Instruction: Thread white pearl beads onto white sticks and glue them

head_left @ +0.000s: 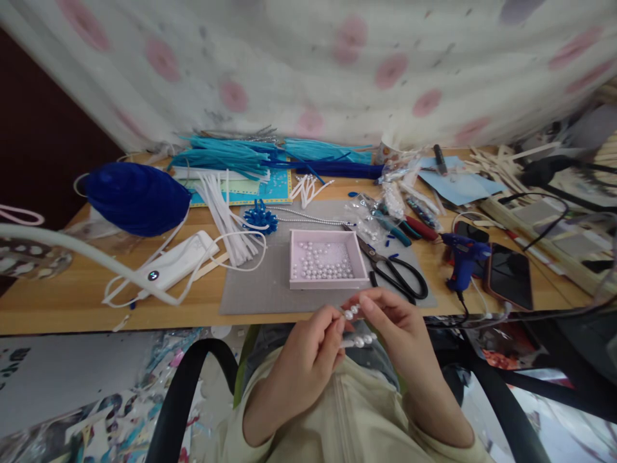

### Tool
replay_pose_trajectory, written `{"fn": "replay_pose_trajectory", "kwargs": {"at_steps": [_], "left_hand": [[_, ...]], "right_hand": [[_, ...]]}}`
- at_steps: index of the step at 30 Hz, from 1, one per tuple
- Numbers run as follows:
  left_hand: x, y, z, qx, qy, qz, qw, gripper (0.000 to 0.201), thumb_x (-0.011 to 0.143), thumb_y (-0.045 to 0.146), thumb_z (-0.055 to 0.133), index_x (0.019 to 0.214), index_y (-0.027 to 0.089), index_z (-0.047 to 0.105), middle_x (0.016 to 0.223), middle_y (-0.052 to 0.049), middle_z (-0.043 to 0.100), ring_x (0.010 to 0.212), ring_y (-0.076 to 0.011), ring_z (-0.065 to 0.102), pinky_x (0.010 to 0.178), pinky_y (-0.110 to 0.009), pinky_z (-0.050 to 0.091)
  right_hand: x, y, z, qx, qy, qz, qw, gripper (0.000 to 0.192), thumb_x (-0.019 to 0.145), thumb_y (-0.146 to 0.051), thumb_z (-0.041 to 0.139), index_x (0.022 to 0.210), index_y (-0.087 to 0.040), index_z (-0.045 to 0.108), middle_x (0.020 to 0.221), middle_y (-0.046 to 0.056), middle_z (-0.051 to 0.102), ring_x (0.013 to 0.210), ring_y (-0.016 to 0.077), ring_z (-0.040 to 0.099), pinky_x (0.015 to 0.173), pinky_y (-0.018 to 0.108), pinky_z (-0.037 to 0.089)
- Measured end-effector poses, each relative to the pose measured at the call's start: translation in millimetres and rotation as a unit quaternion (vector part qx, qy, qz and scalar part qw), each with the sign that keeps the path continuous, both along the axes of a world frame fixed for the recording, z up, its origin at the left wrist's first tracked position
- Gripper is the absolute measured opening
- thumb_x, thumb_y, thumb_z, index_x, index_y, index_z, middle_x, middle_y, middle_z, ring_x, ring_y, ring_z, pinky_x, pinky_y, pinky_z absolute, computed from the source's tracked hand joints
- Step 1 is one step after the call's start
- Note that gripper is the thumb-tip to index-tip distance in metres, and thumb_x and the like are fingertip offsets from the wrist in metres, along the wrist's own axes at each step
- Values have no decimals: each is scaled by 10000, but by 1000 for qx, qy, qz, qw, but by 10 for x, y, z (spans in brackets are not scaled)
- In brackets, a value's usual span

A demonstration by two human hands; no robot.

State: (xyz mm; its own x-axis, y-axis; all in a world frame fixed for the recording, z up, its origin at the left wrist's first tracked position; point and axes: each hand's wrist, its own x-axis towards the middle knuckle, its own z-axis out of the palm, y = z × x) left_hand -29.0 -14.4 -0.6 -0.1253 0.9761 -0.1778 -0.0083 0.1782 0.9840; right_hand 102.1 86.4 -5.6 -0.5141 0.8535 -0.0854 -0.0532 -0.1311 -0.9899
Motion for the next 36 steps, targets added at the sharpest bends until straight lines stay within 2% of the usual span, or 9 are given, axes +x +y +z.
{"fn": "replay_pose_trajectory", "kwargs": {"at_steps": [3,8,13,18,24,28,36], "left_hand": [[-4,11,20,3,13,-6,1000,291,1046,384,354,809,234,431,602,85,402,515,-103,370,555,-270,298],[-2,7,-7,1,-12,-9,1000,306,1046,417,348,827,227,446,630,74,397,582,-116,384,595,-274,307],[9,-23,-88,-18,-31,16,999,263,1010,448,447,938,212,537,724,48,434,650,-129,387,602,-264,316],[23,-16,-83,-15,-33,17,999,224,1005,406,475,921,206,531,821,24,515,735,-140,452,673,-265,361],[34,13,-74,-8,-66,51,996,189,995,372,489,946,196,541,829,25,532,739,-134,475,680,-254,392],[43,26,-81,0,-62,68,996,213,991,380,488,945,185,560,833,11,560,772,-145,500,738,-269,406],[51,13,-91,-3,-84,83,993,220,976,392,531,922,182,562,751,37,507,637,-111,400,598,-246,347]], "right_hand": [[-17,-1,31,7,-8,-7,1000,274,773,-455,808,720,-199,725,667,33,733,595,159,673,578,247,571],[-45,-7,18,19,-15,-23,999,275,799,-447,791,732,-193,708,628,18,709,569,155,666,573,249,571],[-4,-7,-39,7,9,-75,997,322,864,-515,710,770,-207,726,743,43,762,591,161,684,606,267,590],[64,-32,7,53,-23,-30,998,243,876,-447,718,810,-227,798,752,50,777,637,178,698,615,267,592],[84,-65,-59,-28,33,-15,999,198,829,-438,772,833,-246,817,847,64,809,690,200,751,657,296,647],[92,-87,-133,-45,54,-8,998,120,818,-375,796,839,-259,822,925,58,813,776,199,766,693,277,652],[42,-122,-118,-15,60,-36,997,106,794,-365,815,806,-260,827,871,50,810,728,191,758,651,271,660]]}}
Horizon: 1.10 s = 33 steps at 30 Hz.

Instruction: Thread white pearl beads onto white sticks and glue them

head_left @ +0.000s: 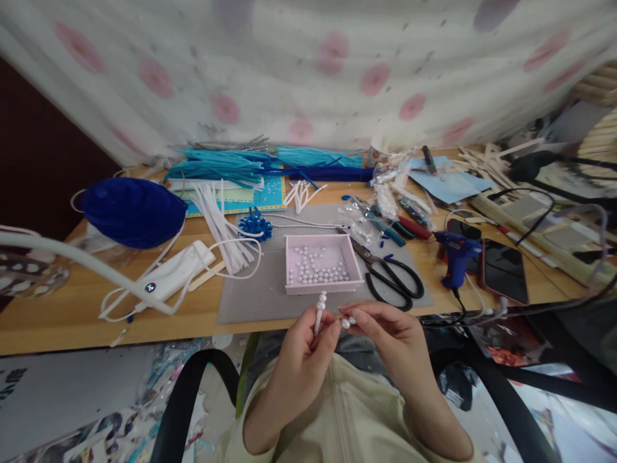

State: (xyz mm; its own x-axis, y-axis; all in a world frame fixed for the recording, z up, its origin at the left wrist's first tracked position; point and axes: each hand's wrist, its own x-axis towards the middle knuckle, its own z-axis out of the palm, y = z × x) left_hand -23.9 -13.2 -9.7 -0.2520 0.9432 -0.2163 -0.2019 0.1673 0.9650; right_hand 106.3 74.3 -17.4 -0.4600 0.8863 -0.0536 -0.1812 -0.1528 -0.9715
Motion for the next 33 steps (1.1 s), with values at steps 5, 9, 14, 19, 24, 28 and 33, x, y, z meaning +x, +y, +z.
{"fn": "replay_pose_trajectory", "kwargs": {"at_steps": [5,9,14,19,24,28,33], "left_hand": [[-4,13,-17,-2,-7,10,1000,305,950,481,562,875,185,554,674,65,435,573,-93,325,533,-237,284],[7,11,-18,-18,-38,-3,999,418,907,613,561,858,199,522,602,99,342,501,-80,245,466,-237,214],[20,3,-34,-32,-120,-1,992,457,941,648,460,887,200,531,597,101,328,486,-77,240,459,-228,223],[5,14,-50,-49,-91,0,995,432,972,604,439,912,193,557,623,81,380,519,-82,288,485,-231,244],[-23,22,-48,-40,-67,-9,997,430,936,624,500,949,198,559,628,90,354,516,-85,264,483,-242,220],[-37,32,-103,-33,-21,-11,999,409,924,618,526,904,209,530,581,109,315,475,-82,231,450,-256,176],[-33,42,-188,-38,-9,23,999,392,928,598,533,880,209,534,528,122,288,439,-80,198,426,-261,144]], "right_hand": [[-8,-12,0,-17,13,-5,1000,64,767,-322,844,777,-263,819,828,34,811,679,156,751,659,227,650],[-36,-7,-10,-45,10,-32,998,187,718,-381,872,724,-217,780,778,43,794,626,155,732,583,216,636],[-70,1,-38,-1,-26,-47,999,269,764,-445,823,733,-201,714,685,17,733,604,152,694,591,234,623],[-73,8,-81,115,-100,-48,987,244,914,-408,668,782,-204,651,654,1,683,591,139,654,558,199,542],[-90,20,-72,176,-133,-29,975,250,983,-366,564,791,-209,594,636,-19,641,564,119,621,530,181,487],[-108,34,-56,196,-132,-26,971,272,998,-366,536,785,-206,590,680,-16,600,596,112,583,561,182,478],[-101,42,-54,132,-77,-4,988,287,1011,-382,526,812,-210,642,731,1,651,661,125,620,642,199,515]]}}
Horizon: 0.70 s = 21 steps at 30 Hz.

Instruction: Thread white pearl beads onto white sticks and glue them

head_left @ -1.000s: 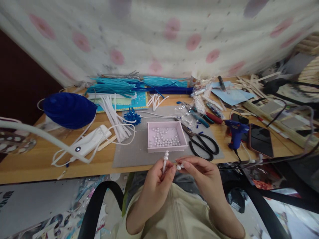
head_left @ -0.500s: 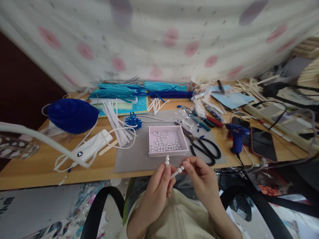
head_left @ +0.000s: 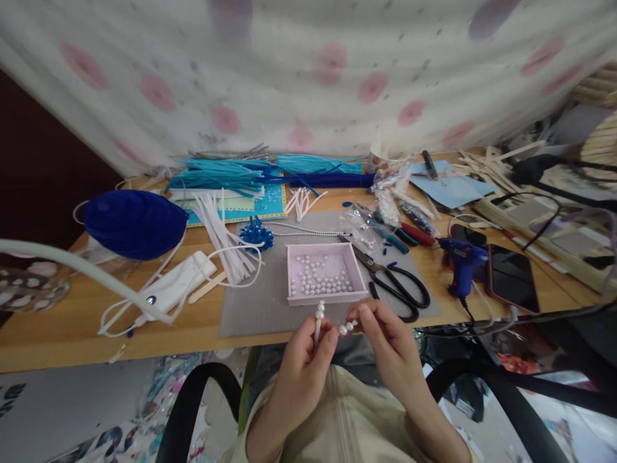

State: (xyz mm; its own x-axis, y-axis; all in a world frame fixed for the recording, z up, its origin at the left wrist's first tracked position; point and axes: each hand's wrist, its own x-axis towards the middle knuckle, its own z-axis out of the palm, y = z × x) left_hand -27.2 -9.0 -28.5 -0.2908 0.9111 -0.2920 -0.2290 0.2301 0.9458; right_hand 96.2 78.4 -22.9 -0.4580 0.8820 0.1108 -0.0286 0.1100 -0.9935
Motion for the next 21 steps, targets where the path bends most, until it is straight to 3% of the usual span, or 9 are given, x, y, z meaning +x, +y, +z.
{"fn": "replay_pose_trajectory", "kwargs": {"at_steps": [5,14,21], "left_hand": [[-3,17,-22,0,-5,34,999,394,914,592,559,861,201,560,503,124,288,426,-77,186,412,-257,130],[-19,12,-47,2,-19,54,998,357,891,551,615,837,200,579,497,124,312,415,-67,185,404,-243,144],[-51,49,-1,-10,-31,42,999,385,867,581,623,829,201,573,491,123,310,437,-82,206,431,-242,185]], "right_hand": [[-1,-24,-1,-71,37,20,997,162,947,-356,653,858,-226,695,713,-14,697,647,106,657,653,169,533],[-63,-38,-13,-68,59,-9,996,110,886,-330,731,826,-238,724,710,-21,715,636,89,664,632,137,551],[-50,-51,-33,-61,22,-12,998,174,876,-363,734,797,-210,708,693,7,710,621,127,666,600,191,557]]}}
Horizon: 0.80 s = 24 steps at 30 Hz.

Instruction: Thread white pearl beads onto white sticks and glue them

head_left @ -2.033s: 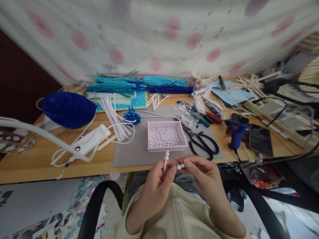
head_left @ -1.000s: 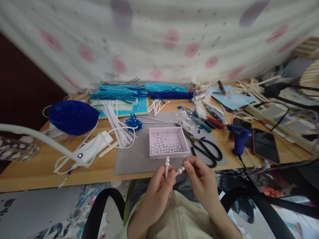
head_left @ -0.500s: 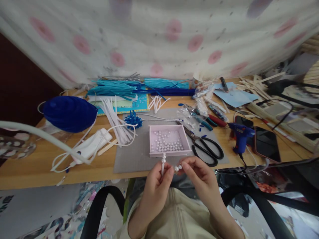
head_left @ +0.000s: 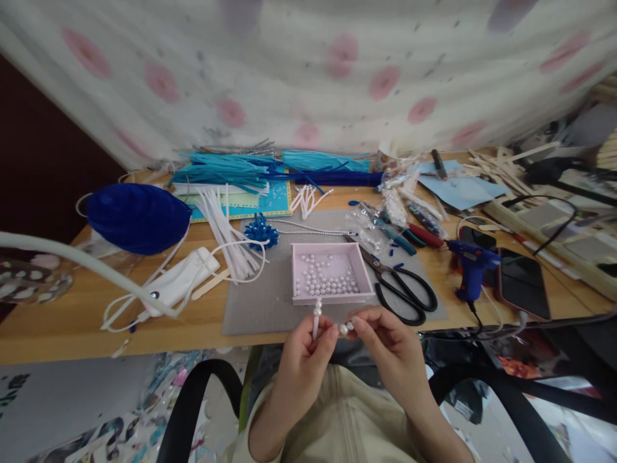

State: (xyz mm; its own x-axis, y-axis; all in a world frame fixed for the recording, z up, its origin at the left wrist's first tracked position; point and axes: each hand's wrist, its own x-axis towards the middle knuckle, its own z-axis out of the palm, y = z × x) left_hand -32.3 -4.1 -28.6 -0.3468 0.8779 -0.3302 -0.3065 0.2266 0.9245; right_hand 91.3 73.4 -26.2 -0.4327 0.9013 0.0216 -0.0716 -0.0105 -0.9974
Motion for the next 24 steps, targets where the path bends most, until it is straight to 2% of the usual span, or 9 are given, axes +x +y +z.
{"fn": "replay_pose_trajectory", "kwargs": {"at_steps": [5,10,13,15,17,19,21,22,24], "left_hand": [[-34,-30,2,-6,16,-31,999,456,877,663,556,884,207,582,510,114,285,469,-104,237,465,-247,219],[-61,-82,-21,-11,31,-58,998,458,915,648,506,1014,215,621,563,85,329,513,-125,322,486,-245,271],[-77,-92,-50,-17,39,-65,997,452,915,640,518,1025,217,635,580,75,353,523,-124,341,485,-241,289],[-94,-90,-73,-22,34,-63,997,467,896,654,541,1022,215,637,576,78,344,514,-117,336,486,-239,297],[-110,-84,-96,-30,13,-63,997,489,878,681,546,1021,221,631,567,87,324,492,-107,317,478,-234,294],[-121,-75,-119,-34,-17,-69,997,513,870,717,516,1010,236,625,567,85,334,471,-102,311,466,-233,295],[-127,-67,-140,-32,-37,-68,997,535,859,752,485,990,254,632,569,74,365,465,-108,334,464,-241,319],[-129,-64,-149,-31,-41,-65,997,546,848,768,481,979,262,641,566,67,380,466,-115,352,468,-249,337],[-138,-61,-158,-35,-41,-66,996,570,815,798,493,955,272,663,545,55,401,464,-127,375,471,-265,361]], "right_hand": [[-16,-5,-6,6,-29,-11,1000,206,888,-394,712,804,-206,694,700,19,701,633,151,661,602,227,549],[-53,14,-37,28,-69,-13,997,262,895,-433,682,778,-198,677,662,23,684,597,172,654,554,251,530],[93,115,-29,96,-114,-45,988,276,935,-416,624,769,-205,691,691,31,696,639,189,662,596,277,522],[322,277,4,168,-160,-157,960,330,968,-413,561,729,-217,674,703,32,678,672,195,634,653,305,495],[625,522,43,219,-206,-319,899,344,963,-432,551,695,-227,619,725,33,626,699,204,576,707,340,456],[923,827,57,244,-259,-405,842,358,859,-453,684,630,-234,518,818,64,597,822,248,565,799,393,421],[1134,1145,22,224,-337,-423,811,319,714,-434,813,738,-227,572,847,89,569,919,320,541,828,452,389],[1193,1292,-13,214,-360,-412,809,345,657,-425,846,731,-227,574,828,93,554,956,353,522,842,481,368],[1230,1532,-101,204,-350,-368,837,365,608,-423,859,659,-240,548,773,89,522,986,387,483,814,498,353]]}}
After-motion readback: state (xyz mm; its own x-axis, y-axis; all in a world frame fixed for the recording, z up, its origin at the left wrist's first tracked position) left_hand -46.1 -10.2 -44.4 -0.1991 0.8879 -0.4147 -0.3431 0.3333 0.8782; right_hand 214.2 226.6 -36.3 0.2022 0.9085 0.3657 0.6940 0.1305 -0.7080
